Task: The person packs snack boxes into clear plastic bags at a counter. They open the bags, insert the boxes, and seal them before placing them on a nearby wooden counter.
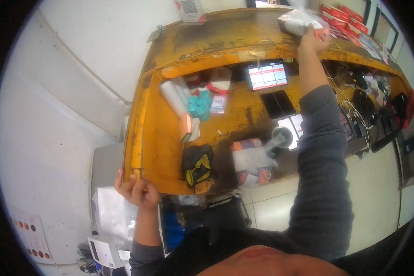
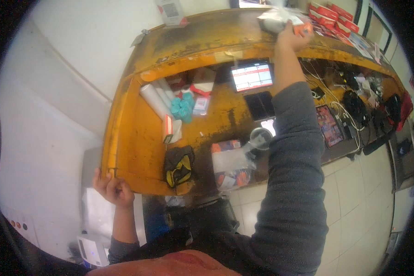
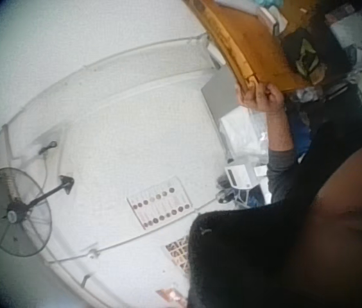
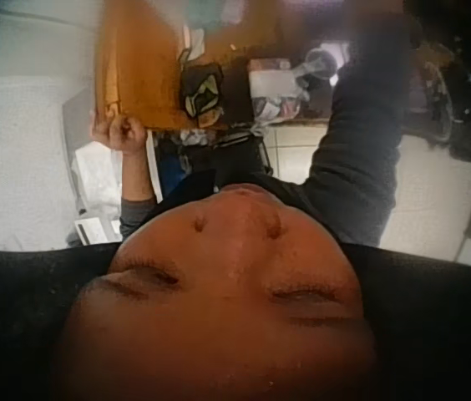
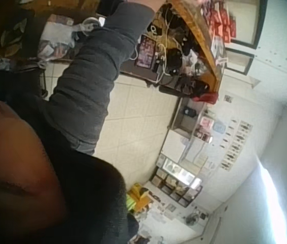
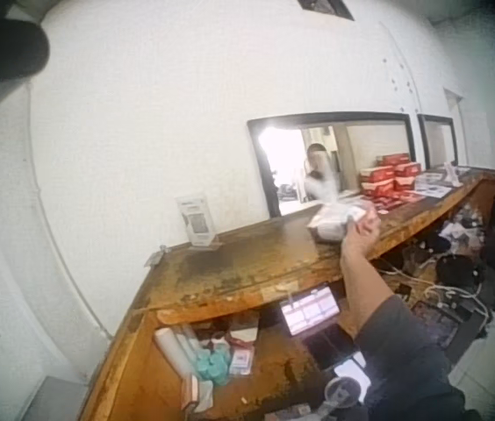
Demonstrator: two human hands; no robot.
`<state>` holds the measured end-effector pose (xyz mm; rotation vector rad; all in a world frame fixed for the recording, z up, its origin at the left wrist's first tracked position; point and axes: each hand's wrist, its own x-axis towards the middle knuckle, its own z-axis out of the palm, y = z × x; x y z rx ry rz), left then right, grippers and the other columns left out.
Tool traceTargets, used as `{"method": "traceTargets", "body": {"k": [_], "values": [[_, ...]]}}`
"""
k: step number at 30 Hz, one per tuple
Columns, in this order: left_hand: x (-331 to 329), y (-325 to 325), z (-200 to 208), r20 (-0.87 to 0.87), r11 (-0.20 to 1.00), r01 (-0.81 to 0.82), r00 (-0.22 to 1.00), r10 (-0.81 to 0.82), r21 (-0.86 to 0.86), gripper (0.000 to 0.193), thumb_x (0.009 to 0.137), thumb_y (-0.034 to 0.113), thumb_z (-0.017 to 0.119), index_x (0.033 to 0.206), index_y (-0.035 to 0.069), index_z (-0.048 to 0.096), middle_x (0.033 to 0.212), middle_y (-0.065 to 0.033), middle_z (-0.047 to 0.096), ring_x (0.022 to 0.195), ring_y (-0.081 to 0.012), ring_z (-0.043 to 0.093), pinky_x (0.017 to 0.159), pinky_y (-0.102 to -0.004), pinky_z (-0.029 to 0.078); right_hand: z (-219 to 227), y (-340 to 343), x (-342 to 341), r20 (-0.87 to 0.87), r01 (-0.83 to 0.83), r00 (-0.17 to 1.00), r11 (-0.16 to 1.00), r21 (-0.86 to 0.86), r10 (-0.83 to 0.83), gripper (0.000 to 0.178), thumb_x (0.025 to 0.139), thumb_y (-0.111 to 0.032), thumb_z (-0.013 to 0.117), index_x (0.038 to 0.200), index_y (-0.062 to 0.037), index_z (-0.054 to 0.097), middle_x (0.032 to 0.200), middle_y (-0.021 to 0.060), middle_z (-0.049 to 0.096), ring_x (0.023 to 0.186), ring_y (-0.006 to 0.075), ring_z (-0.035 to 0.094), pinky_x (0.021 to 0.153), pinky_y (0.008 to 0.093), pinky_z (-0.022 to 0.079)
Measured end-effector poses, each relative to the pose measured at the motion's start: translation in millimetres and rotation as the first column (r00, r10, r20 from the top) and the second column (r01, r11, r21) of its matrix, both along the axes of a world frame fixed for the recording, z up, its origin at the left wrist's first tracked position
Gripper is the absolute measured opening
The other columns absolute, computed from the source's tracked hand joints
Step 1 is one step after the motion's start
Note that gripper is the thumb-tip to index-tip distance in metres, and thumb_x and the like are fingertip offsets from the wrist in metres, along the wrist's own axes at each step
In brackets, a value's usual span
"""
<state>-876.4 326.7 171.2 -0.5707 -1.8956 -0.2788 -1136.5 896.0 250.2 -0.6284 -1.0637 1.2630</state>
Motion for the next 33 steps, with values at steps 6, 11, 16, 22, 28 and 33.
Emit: {"method": "traceTargets", "body": {"k": [6, 11, 16, 22, 28, 33], "values": [[0, -3, -3, 0.02, 1.0, -0.015, 1.0, 0.015, 0.014, 0.014, 0.073, 0.002, 0.056, 0.079, 0.014, 0.053, 0.103, -0.0068, 0.048, 0.118, -0.0431, 0.044, 0.093, -0.0503, 0.041, 2, 53, -26, 0.682, 0.022, 0.717, 0.984, 0.179, -0.14, 0.061, 0.087, -0.031, 0.05, 0.141, -0.007, 0.035, 0.138, 0.0194, 0.043, 0.126, 0.0328, 0.044, 0.104, 0.0455, 0.033], [0, -2, 2, 0.008, 1.0, -0.006, 1.0, 0.006, -0.015, 0.015, 0.076, 0.003, 0.054, 0.086, 0.013, 0.052, 0.104, -0.0081, 0.049, 0.117, -0.043, 0.046, 0.091, -0.0526, 0.041, -10, 12, -43, 0.934, -0.218, 0.208, 0.917, 0.335, -0.291, 0.062, 0.087, -0.035, 0.04, 0.144, -0.0108, 0.039, 0.149, 0.0162, 0.034, 0.14, 0.0336, 0.025, 0.114, 0.0462, 0.014], [-3, -11, -10, -0.057, 0.998, 0.008, 0.998, -0.004, 0.068, 0.011, 0.072, 0.009, 0.063, 0.078, 0.015, 0.055, 0.103, -0.0071, 0.054, 0.111, -0.0433, 0.05, 0.089, -0.0514, 0.045, -7, 19, -38, 0.924, -0.43, 0.054, 0.826, 0.363, -0.379, 0.056, 0.088, -0.051, 0.039, 0.135, -0.0225, 0.052, 0.141, 0.0148, 0.046, 0.129, 0.0355, 0.044, 0.107, 0.0505, 0.03], [-15, 1, -2, -0.116, 0.987, 0.143, 0.984, -0.133, 0.078, 0.022, 0.059, 0.01, 0.068, 0.08, 0.011, 0.063, 0.095, -0.0078, 0.06, 0.091, -0.0245, 0.058, 0.091, -0.054, 0.047, -95, -23, -2, 0.469, -0.585, 0.811, 0.465, 0.665, 0.349, 0.049, 0.088, -0.021, 0.066, 0.127, 0.0051, 0.052, 0.13, 0.02, 0.054, 0.12, 0.0314, 0.05, 0.104, 0.0416, 0.034], [83, 6, -17, 0.085, 0.981, -0.042, 0.996, 0.026, 0.189, 0.041, 0.066, 0.017, 0.068, 0.107, 0.018, 0.063, 0.111, -0.0084, 0.053, 0.115, -0.0304, 0.047, 0.093, -0.0546, 0.037, -110, -309, 262, 0.346, -0.534, 0.541, -0.005, 0.846, 0.767, 0.021, 0.087, -0.011, 0.064, 0.106, -0.0068, 0.054, 0.108, 0.0131, 0.054, 0.104, 0.0276, 0.053, 0.092, 0.0396, 0.042], [258, -53, -126, 0.707, 0.937, -0.1, 0.684, -0.179, 0.334, 0.049, 0.07, 0.014, 0.069, 0.118, 0.011, 0.057, 0.117, -0.0136, 0.053, 0.112, -0.0333, 0.05, 0.09, -0.0493, 0.039, -175, -490, 373, 0.701, -0.529, -0.177, -0.668, 0.523, 0.69, 0.018, 0.078, -0.003, 0.062, 0.095, -0.004, 0.064, 0.096, 0.014, 0.062, 0.092, 0.0319, 0.057, 0.084, 0.0414, 0.043]]}}
